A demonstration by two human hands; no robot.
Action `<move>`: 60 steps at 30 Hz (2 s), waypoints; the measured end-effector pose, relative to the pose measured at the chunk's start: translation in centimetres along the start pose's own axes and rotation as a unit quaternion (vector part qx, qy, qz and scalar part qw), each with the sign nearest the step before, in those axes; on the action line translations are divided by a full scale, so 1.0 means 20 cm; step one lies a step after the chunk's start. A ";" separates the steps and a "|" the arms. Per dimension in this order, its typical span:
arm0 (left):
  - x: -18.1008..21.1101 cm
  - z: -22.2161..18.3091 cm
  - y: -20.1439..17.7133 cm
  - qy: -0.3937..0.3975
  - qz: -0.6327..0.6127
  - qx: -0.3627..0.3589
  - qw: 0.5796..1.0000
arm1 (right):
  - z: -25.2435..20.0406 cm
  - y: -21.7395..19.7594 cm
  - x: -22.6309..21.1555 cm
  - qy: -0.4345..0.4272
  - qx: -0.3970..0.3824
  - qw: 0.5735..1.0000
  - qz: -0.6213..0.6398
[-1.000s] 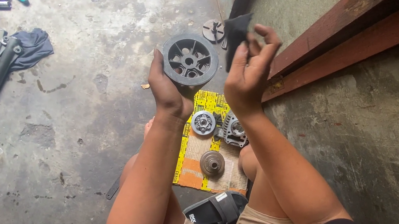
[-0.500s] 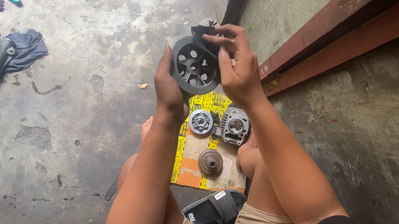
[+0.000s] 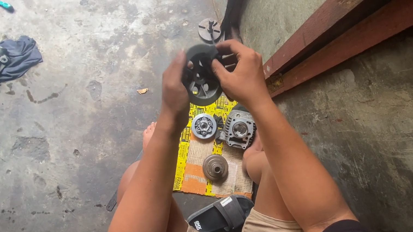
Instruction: Cleaning a motorcycle clutch housing using a cloth
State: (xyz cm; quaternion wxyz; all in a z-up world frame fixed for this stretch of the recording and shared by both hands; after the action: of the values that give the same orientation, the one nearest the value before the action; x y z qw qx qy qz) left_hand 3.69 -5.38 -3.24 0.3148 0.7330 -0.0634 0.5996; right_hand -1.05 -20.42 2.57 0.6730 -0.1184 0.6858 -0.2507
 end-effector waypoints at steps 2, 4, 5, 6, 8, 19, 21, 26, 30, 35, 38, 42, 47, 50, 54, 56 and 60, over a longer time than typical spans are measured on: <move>0.01 0.00 0.02 0.001 0.027 0.000 1.000 | 0.00 -0.01 -0.01 0.004 0.002 1.000 -0.009; -0.02 0.02 0.00 -0.002 0.052 0.000 0.999 | 0.00 -0.02 -0.01 0.012 0.002 1.000 -0.019; -0.07 0.03 -0.03 -0.024 0.057 -0.002 0.998 | -0.01 -0.02 -0.01 0.007 -0.002 0.999 -0.039; -0.13 0.04 -0.06 -0.046 0.063 -0.005 0.997 | -0.01 -0.02 -0.01 0.003 -0.006 0.998 -0.059; -0.10 0.04 -0.03 -0.089 0.084 0.010 0.992 | -0.01 -0.03 -0.03 -0.026 -0.021 0.997 -0.068; -0.05 -0.02 -0.02 -0.160 -0.003 -0.003 0.987 | -0.04 -0.04 -0.10 -0.082 -0.042 0.994 -0.067; -0.02 -0.01 -0.01 -0.137 0.007 0.007 0.991 | -0.06 -0.08 -0.14 -0.021 -0.031 0.997 -0.071; 0.03 -0.01 0.01 -0.064 0.059 0.052 0.995 | -0.04 -0.03 -0.05 0.027 -0.011 0.996 -0.084; 0.08 -0.01 0.04 -0.008 0.033 0.067 0.997 | -0.01 -0.04 -0.05 -0.013 0.034 0.996 -0.084; 0.02 0.01 -0.05 -0.012 -0.003 0.084 0.996 | -0.05 -0.09 -0.18 -0.172 0.124 0.971 -0.107; 0.05 -0.01 -0.01 0.002 -0.024 0.090 0.996 | -0.05 -0.04 -0.16 -0.203 0.114 0.967 -0.101; 0.03 -0.02 0.05 0.025 -0.008 0.079 0.997 | -0.06 0.06 -0.19 -0.187 0.082 0.973 -0.105; 0.17 -0.05 0.10 0.109 0.120 0.060 0.985 | -0.09 0.13 -0.20 -0.129 0.056 0.972 -0.187; 0.17 -0.05 0.10 0.138 0.133 0.077 0.978 | -0.12 0.15 -0.25 -0.116 0.047 0.962 -0.245; 0.24 -0.09 0.16 0.146 0.144 0.094 0.974 | -0.13 0.15 -0.22 -0.075 0.033 0.965 -0.249; 0.23 -0.09 0.15 0.136 0.143 0.093 0.976 | -0.12 0.13 -0.25 -0.078 0.037 0.964 -0.253; 0.31 -0.14 0.18 0.114 0.193 0.096 0.970 | -0.08 0.12 -0.22 -0.105 0.028 0.974 -0.197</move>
State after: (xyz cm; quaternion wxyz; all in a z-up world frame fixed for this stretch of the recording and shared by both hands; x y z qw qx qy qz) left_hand 1.40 -4.94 4.06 0.1261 0.6605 -0.1092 0.7320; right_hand -1.89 -15.89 5.09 0.6821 -0.2580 0.5670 -0.3830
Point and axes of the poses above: each hand's wrist, its own z-axis towards the middle knuckle, its own y-axis out of the palm, x = y × z, the point moved 6 cm from there along z, towards the middle knuckle, and after that the axes turned 11 degrees about -x, right-handed, at the moved point
